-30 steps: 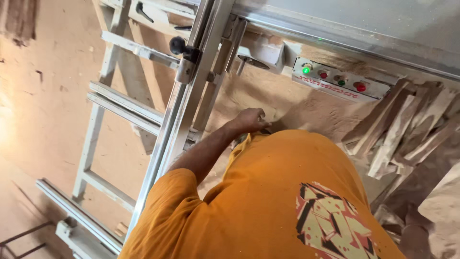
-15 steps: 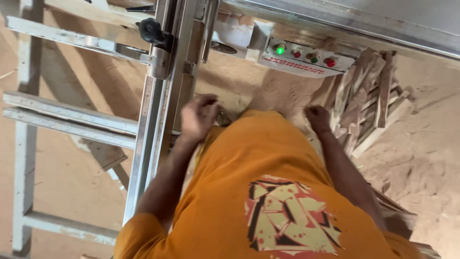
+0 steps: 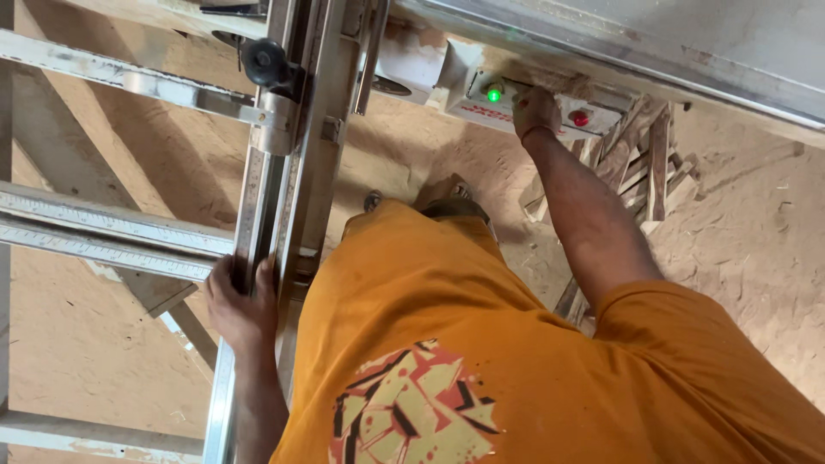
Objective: The person places wooden boards on the sliding table of a table saw, aligns each board against the fence, and pushes the sled through the blade to crosscut the boards. They repeat the cutting cycle on several boards, setting cut pieces aside and adjusting the boards between cuts.
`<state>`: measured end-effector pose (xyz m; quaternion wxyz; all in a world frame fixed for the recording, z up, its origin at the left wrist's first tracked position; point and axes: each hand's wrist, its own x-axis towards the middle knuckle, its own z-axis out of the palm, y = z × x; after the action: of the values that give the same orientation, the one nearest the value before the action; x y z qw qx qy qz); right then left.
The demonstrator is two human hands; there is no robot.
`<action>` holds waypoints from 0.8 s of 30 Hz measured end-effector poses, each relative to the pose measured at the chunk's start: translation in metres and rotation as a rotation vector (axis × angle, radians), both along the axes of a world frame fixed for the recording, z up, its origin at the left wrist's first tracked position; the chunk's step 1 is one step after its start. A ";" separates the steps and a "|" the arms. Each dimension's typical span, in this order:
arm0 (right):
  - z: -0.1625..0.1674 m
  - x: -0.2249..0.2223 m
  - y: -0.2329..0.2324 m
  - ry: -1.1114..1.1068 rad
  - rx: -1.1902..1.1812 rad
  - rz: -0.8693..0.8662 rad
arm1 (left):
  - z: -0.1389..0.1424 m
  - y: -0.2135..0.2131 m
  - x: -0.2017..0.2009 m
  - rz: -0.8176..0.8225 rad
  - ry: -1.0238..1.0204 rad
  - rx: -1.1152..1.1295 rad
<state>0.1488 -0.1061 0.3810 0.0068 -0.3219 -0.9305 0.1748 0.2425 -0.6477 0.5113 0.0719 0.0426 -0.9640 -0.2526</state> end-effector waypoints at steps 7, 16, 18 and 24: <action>-0.004 -0.018 0.025 0.071 -0.006 0.344 | -0.011 -0.005 -0.001 0.121 0.006 0.163; 0.008 -0.022 0.038 0.080 0.121 0.630 | 0.018 0.008 -0.019 0.331 -0.097 0.005; -0.001 -0.018 0.040 0.078 0.179 0.651 | 0.023 0.012 -0.020 0.333 -0.104 0.016; 0.006 -0.020 0.056 -0.231 0.503 0.687 | 0.030 0.019 -0.017 0.400 -0.136 -0.014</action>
<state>0.1292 -0.0496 0.3867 -0.0778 0.0005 -0.9917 -0.1022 0.2260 -0.6291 0.5417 0.0559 0.2494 -0.9407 -0.2230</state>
